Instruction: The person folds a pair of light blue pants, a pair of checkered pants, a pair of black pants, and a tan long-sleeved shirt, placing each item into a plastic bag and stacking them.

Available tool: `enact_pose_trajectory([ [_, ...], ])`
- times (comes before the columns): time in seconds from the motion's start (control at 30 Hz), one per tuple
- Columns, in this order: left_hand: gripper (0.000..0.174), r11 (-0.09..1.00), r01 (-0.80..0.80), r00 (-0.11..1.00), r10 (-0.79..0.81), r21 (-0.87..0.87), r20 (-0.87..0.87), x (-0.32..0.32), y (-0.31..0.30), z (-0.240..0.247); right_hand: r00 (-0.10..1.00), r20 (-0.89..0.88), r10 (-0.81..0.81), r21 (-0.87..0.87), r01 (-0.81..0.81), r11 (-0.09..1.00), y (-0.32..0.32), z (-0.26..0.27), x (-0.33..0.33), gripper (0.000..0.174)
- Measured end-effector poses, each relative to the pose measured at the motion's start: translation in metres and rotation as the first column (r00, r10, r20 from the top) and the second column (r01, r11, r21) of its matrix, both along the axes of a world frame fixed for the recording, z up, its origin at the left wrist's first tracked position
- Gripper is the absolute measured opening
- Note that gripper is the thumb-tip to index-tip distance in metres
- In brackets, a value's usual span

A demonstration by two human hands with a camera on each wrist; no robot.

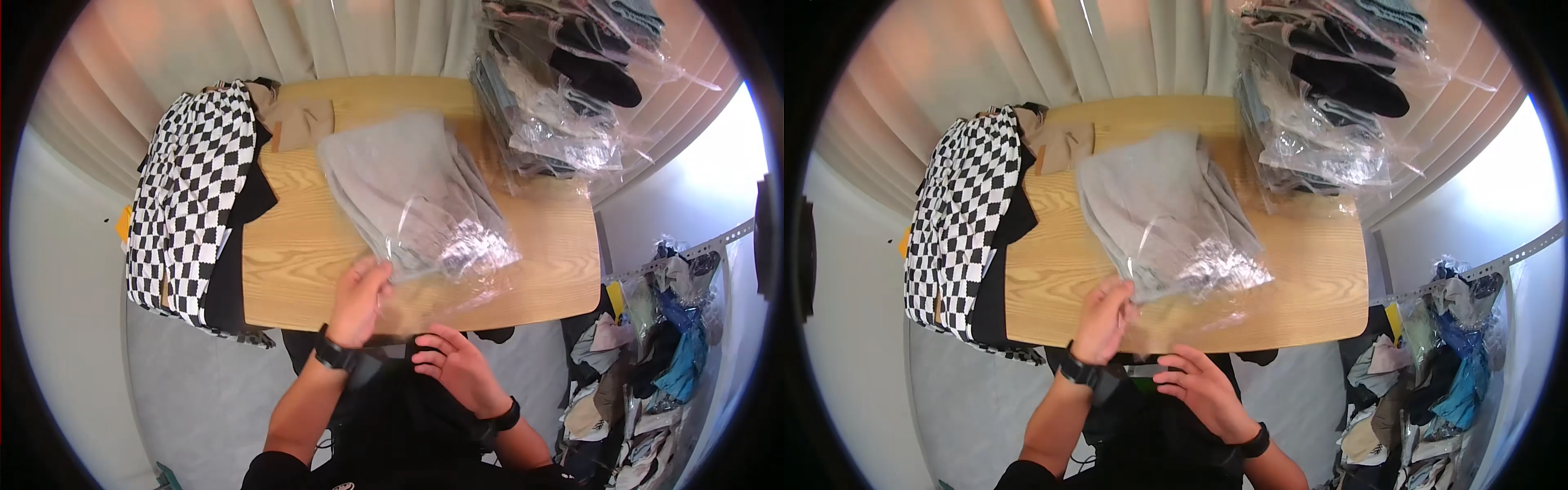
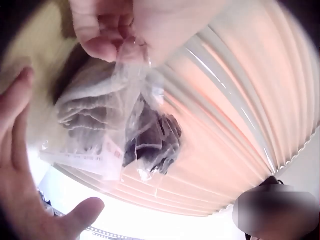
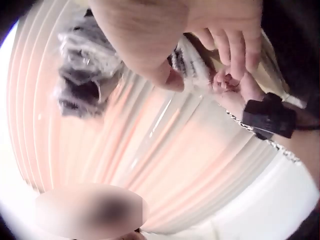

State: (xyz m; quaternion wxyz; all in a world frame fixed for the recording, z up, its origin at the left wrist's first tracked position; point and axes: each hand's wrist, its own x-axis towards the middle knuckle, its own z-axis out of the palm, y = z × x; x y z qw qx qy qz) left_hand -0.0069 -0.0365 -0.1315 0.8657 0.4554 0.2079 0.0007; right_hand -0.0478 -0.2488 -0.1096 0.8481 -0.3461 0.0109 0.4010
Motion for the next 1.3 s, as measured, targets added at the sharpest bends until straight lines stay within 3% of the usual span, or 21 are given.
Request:
enact_pose_trajectory([
  [0.03,0.008,0.996,0.015,0.993,-0.004,-0.09,0.116,-0.005,-0.01,0.003,1.0,0.012,-0.006,0.0,0.006,1.0,-0.003,0.002,0.004,0.056],
  [0.13,0.008,0.992,0.046,0.998,-0.042,-0.118,0.038,-0.028,-0.034,0.027,0.989,-0.119,-0.09,0.149,0.107,0.983,-0.011,0.014,0.013,0.072],
  [0.2,0.006,0.978,0.207,0.976,-0.207,0.008,0.062,-0.049,-0.04,0.029,0.979,-0.108,-0.175,0.119,0.188,0.975,-0.013,0.032,0.029,0.075],
  [0.27,0.006,0.921,0.309,0.933,-0.342,0.236,0.112,-0.067,-0.053,0.038,0.969,-0.139,-0.205,0.107,0.22,0.97,-0.015,0.044,0.041,0.069],
  [0.33,0.007,0.914,0.304,0.921,-0.354,0.27,0.164,-0.079,-0.069,0.043,0.944,-0.22,-0.246,-0.08,0.234,0.969,-0.02,0.04,0.045,0.057],
  [0.43,0.015,0.877,0.459,0.865,-0.478,0.139,0.157,-0.093,-0.073,0.013,0.932,-0.266,-0.246,-0.139,0.216,0.967,-0.027,0.031,0.051,0.042],
  [0.47,0.021,0.775,0.618,0.741,-0.631,0.132,0.23,-0.089,-0.067,0.015,0.928,-0.293,-0.229,-0.164,0.187,0.969,-0.028,0.031,0.051,0.038],
  [0.53,0.03,0.627,0.442,0.684,-0.698,0.641,0.211,-0.087,-0.063,0.029,0.942,-0.219,-0.253,-0.126,0.23,0.965,-0.03,0.038,0.052,0.041],
  [0.67,0.032,0.429,0.302,0.676,-0.726,0.851,0.126,-0.076,-0.059,0.018,0.983,0.158,-0.097,-0.276,0.138,0.951,-0.043,0.107,0.041,0.059],
  [0.73,0.034,0.346,0.318,0.696,-0.717,0.883,0.03,-0.066,-0.056,-0.002,0.821,0.57,0.029,-0.257,0.145,0.956,-0.049,0.134,0.042,0.067],
  [0.77,0.035,0.286,0.341,0.708,-0.705,0.896,-0.044,-0.057,-0.053,-0.013,0.816,0.577,0.019,-0.231,0.141,0.963,-0.055,0.153,0.046,0.072],
  [0.8,0.035,0.225,0.365,0.721,-0.683,0.903,-0.121,-0.05,-0.052,-0.022,0.587,0.803,0.103,-0.36,0.339,0.869,-0.068,0.159,0.055,0.07],
  [0.87,0.037,0.186,0.358,0.76,-0.628,0.915,-0.169,-0.035,-0.048,-0.031,0.377,0.913,0.154,-0.344,0.51,0.789,-0.109,0.169,0.097,0.062],
  [0.9,0.038,0.194,0.331,0.789,-0.594,0.923,-0.158,-0.03,-0.045,-0.028,0.197,0.979,-0.05,-0.059,0.511,0.857,-0.125,0.175,0.132,0.057],
  [0.97,0.038,0.327,0.098,0.849,-0.52,0.94,0.092,-0.03,-0.049,-0.015,0.011,0.963,-0.269,0.235,0.453,0.86,-0.136,0.203,0.173,0.052],
  [1.0,0.038,0.436,-0.13,0.847,-0.417,0.89,0.328,-0.028,-0.05,-0.009,-0.486,0.873,-0.04,0.433,0.734,0.524,-0.102,0.258,0.169,0.046],
  [1.1,0.038,0.364,-0.197,0.816,-0.453,0.91,0.359,-0.026,-0.052,-0.008,-0.211,0.764,-0.61,0.599,0.583,0.549,-0.079,0.362,0.221,0.041],
  [1.13,0.038,0.314,-0.205,0.807,-0.482,0.927,0.342,-0.026,-0.052,-0.005,0.181,0.598,-0.781,0.697,0.364,0.618,-0.091,0.377,0.258,0.038],
  [1.2,0.037,0.305,-0.221,0.801,-0.485,0.926,0.351,-0.026,-0.053,-0.003,0.207,0.547,-0.811,0.655,0.497,0.568,-0.092,0.384,0.308,0.037],
  [1.27,0.037,0.299,-0.242,0.793,-0.487,0.923,0.366,-0.026,-0.052,-0.001,0.394,0.554,-0.733,0.381,0.663,0.644,-0.073,0.373,0.315,0.034],
  [1.3,0.035,0.318,-0.238,0.792,-0.484,0.918,0.373,-0.027,-0.052,-0.001,0.56,0.546,-0.623,0.261,0.593,0.762,-0.08,0.361,0.341,0.035],
])
